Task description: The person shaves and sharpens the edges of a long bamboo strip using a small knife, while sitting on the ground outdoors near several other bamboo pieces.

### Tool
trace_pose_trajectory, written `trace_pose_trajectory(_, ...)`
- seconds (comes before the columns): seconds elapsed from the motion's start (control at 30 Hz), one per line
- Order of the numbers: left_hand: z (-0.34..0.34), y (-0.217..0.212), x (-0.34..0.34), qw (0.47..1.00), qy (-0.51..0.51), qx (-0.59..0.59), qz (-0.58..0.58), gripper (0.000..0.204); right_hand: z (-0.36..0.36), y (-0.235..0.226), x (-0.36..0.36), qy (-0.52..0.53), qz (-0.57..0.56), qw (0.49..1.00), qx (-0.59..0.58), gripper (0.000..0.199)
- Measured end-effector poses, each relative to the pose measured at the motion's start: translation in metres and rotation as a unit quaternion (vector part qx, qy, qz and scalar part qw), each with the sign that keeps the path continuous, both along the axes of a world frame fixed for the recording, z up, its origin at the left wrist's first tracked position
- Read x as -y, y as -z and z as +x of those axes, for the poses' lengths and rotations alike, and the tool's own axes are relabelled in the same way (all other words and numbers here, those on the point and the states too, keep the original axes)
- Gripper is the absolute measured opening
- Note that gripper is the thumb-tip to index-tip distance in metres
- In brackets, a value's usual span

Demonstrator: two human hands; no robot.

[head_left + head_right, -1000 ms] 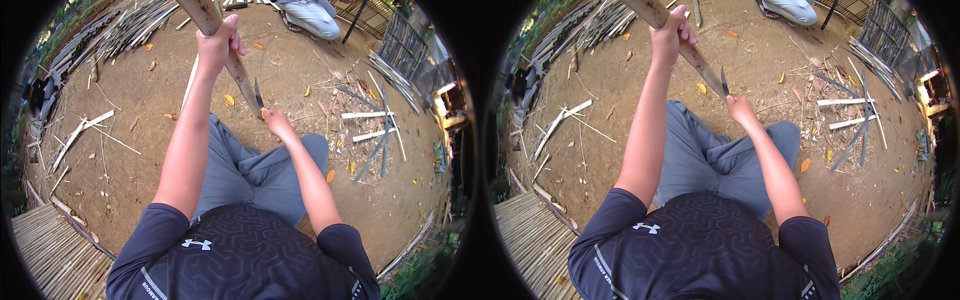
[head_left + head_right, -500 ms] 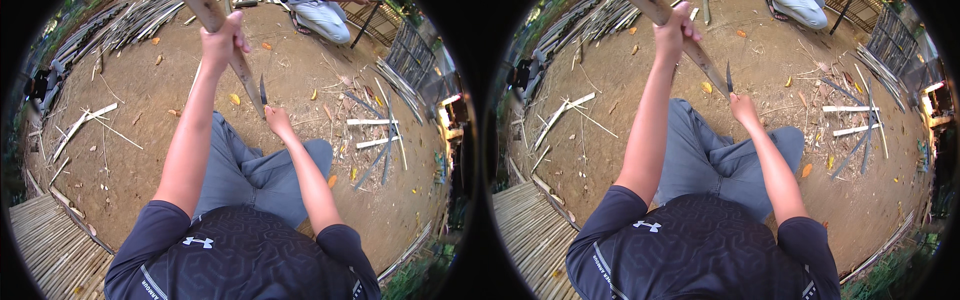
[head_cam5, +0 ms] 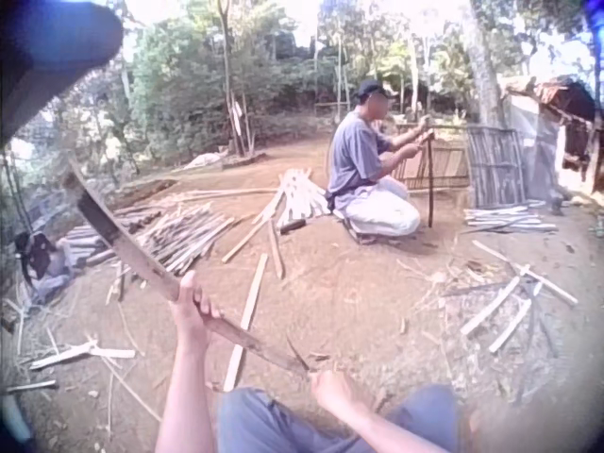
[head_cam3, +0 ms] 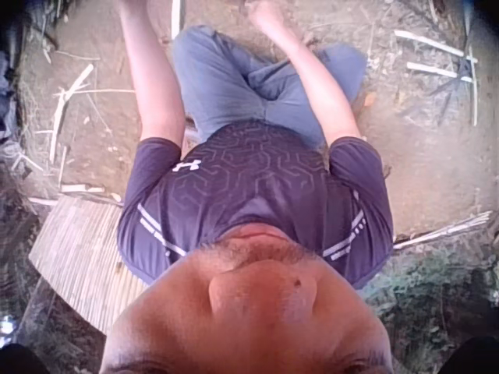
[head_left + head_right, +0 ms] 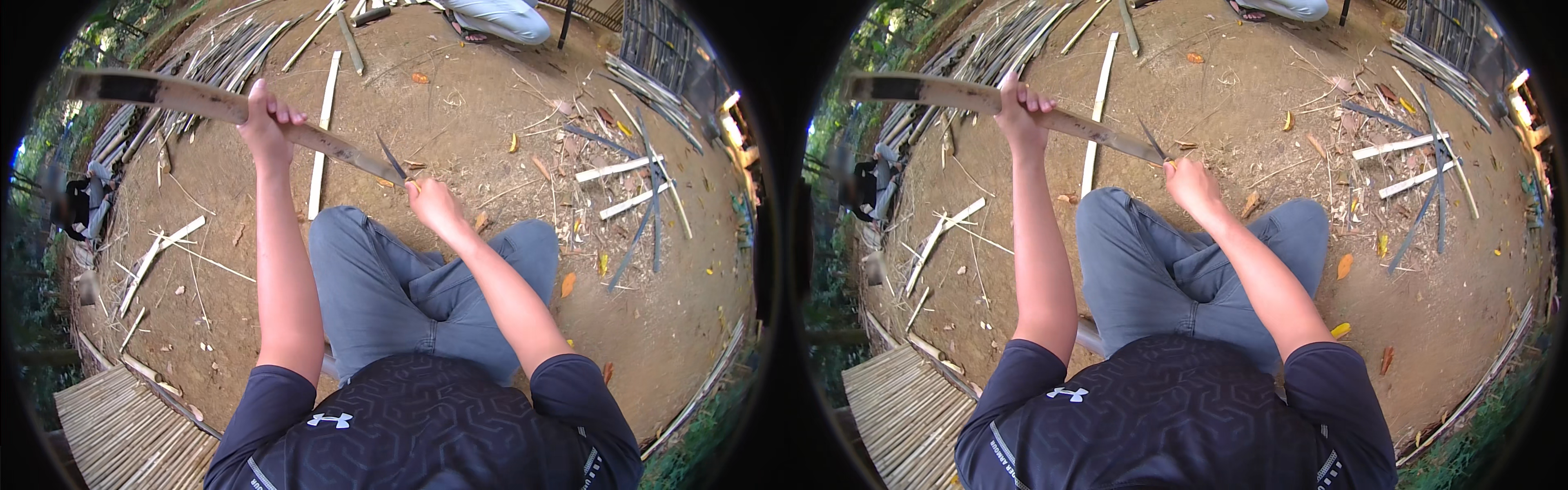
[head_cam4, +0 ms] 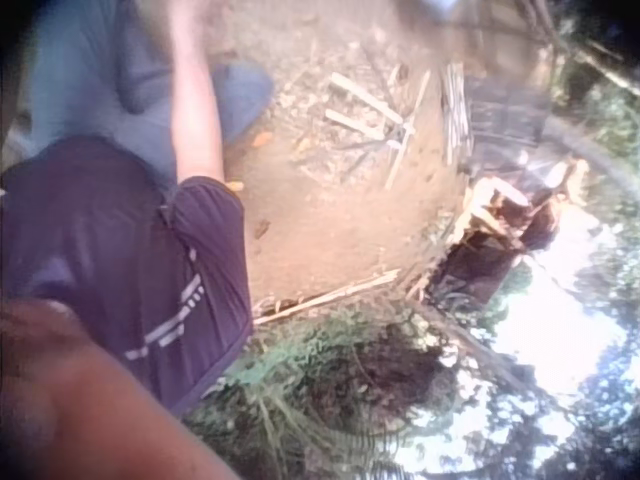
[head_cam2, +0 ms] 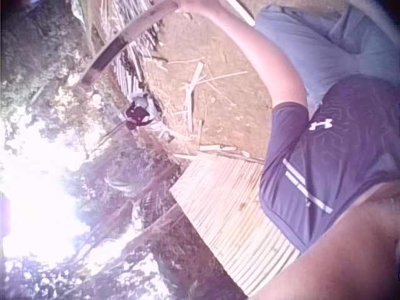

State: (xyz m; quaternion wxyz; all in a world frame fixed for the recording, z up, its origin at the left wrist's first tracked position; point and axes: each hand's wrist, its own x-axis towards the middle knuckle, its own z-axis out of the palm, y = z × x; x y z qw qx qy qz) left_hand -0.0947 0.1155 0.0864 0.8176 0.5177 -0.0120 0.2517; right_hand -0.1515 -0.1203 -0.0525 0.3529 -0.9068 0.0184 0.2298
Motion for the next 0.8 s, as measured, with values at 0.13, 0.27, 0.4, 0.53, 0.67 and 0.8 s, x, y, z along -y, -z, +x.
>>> trace_pose_trajectory(0.13,0.016,0.013,-0.006,1.000,-0.008,-0.003,-0.007,0.037,0.016,0.088,0.042,0.064,-0.067,0.996,-0.004,0.035)
trace_pose_trajectory(0.27,-0.002,0.013,-0.017,0.999,-0.043,0.000,0.003,0.038,0.000,0.058,0.026,0.012,-0.043,0.996,0.073,0.036)
trace_pose_trajectory(0.4,0.003,0.006,0.004,0.998,-0.060,-0.019,-0.008,0.038,0.014,0.104,0.047,0.061,-0.045,0.997,-0.020,0.036)
trace_pose_trajectory(0.53,0.014,0.003,0.006,1.000,-0.020,-0.010,0.008,0.039,0.030,0.124,0.066,0.002,-0.045,0.999,0.025,0.036)
trace_pose_trajectory(0.67,0.013,-0.004,0.019,1.000,-0.007,-0.003,0.021,0.040,0.011,0.074,0.045,0.036,0.034,0.998,0.042,0.040)
trace_pose_trajectory(0.8,0.020,-0.011,0.043,0.999,0.014,-0.003,0.037,0.040,0.030,0.151,0.083,0.093,-0.050,0.994,0.000,0.042)
